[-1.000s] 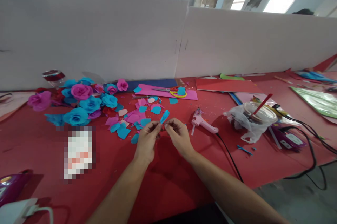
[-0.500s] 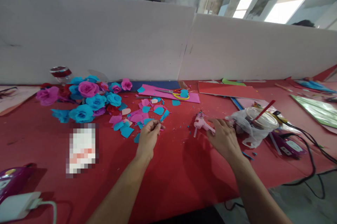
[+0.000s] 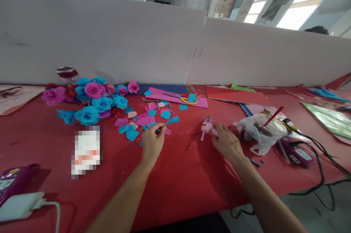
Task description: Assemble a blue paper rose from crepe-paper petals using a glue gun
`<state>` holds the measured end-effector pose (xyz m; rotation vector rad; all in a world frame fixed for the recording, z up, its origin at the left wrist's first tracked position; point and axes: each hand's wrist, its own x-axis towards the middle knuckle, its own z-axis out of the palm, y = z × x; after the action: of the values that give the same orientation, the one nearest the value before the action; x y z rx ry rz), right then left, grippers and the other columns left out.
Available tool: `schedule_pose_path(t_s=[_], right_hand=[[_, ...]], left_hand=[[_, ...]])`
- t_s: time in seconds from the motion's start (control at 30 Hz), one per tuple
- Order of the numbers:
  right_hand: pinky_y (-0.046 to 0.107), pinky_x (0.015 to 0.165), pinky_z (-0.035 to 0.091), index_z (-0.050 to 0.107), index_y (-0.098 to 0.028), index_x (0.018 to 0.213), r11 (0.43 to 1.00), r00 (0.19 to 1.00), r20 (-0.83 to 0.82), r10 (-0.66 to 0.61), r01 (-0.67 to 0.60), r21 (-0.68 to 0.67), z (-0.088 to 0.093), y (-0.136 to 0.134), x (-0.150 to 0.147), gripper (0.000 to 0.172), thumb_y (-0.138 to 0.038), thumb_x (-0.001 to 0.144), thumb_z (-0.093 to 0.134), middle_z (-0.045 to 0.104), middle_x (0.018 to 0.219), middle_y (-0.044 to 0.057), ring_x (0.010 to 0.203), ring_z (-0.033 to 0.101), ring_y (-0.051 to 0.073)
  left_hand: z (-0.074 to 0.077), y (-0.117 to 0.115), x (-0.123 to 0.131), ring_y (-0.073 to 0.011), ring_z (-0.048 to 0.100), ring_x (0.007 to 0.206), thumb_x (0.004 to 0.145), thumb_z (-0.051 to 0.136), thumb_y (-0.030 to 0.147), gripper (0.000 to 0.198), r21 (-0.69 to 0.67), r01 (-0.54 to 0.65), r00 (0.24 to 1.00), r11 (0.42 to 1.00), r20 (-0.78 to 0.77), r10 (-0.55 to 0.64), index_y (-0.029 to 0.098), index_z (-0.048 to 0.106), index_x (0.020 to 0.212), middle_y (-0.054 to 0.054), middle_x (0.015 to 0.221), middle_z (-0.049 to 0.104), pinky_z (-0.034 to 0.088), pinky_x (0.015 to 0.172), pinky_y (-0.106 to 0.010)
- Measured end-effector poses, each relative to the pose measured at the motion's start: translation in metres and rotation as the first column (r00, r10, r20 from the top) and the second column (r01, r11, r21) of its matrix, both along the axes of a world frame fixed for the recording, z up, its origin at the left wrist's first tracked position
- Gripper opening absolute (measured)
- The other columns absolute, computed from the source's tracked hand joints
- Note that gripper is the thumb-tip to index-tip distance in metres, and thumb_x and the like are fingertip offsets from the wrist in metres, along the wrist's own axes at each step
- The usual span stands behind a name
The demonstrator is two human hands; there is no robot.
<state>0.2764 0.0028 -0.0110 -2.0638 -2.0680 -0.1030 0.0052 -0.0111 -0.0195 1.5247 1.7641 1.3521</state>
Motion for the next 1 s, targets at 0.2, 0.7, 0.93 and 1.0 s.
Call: schedule_pose_path(t_s=[0.2, 0.7, 0.93, 1.0], right_hand=[[0.026, 0.058, 0.043, 0.060, -0.016, 0.097, 0.979, 0.696, -0.698, 0.169, -0.040, 0.198, 0.016, -0.027, -0.017, 0.031, -0.043, 0.084, 0.052, 0.065, 0.077, 0.006, 0.067, 0.058, 0.018], [0.022, 0.044, 0.030, 0.050, -0.018, 0.071, 0.949, 0.373, -0.913, 0.162, -0.311, 0.042, 0.016, -0.053, -0.068, 0.028, -0.043, 0.083, 0.049, 0.043, 0.050, -0.004, 0.046, 0.037, 0.010], [0.022, 0.043, 0.028, 0.047, -0.018, 0.067, 0.951, 0.389, -0.908, 0.156, -0.308, 0.031, 0.015, -0.051, -0.070, 0.033, -0.046, 0.084, 0.046, 0.040, 0.049, -0.004, 0.045, 0.035, 0.009], [0.022, 0.043, 0.028, 0.046, -0.018, 0.066, 0.953, 0.388, -0.909, 0.150, -0.302, 0.028, 0.016, -0.051, -0.072, 0.033, -0.047, 0.084, 0.046, 0.039, 0.049, -0.004, 0.045, 0.035, 0.009]], left_hand=[[0.006, -0.007, 0.002, -0.0186, 0.068, 0.081, 0.085, 0.053, 0.027, 0.023, 0.206, -0.032, 0.955, 0.978, -0.284, 0.091, 0.021, 0.073, 0.095, -0.007, 0.093, 0.075, 0.047, 0.077, -0.030], [-0.001, -0.008, 0.000, -0.0175, 0.066, 0.066, 0.085, 0.054, 0.027, 0.021, 0.386, 0.011, 0.894, 0.922, -0.417, 0.164, 0.024, 0.073, 0.095, -0.005, 0.082, 0.076, 0.042, 0.071, -0.031], [0.001, -0.009, 0.003, -0.0172, 0.066, 0.066, 0.086, 0.054, 0.027, 0.021, 0.409, 0.002, 0.889, 0.912, -0.419, 0.185, 0.024, 0.073, 0.094, -0.004, 0.080, 0.076, 0.042, 0.069, -0.031], [0.000, -0.009, 0.003, -0.0172, 0.066, 0.066, 0.085, 0.054, 0.027, 0.021, 0.394, 0.002, 0.895, 0.919, -0.411, 0.174, 0.024, 0.073, 0.094, -0.004, 0.081, 0.076, 0.042, 0.070, -0.031]])
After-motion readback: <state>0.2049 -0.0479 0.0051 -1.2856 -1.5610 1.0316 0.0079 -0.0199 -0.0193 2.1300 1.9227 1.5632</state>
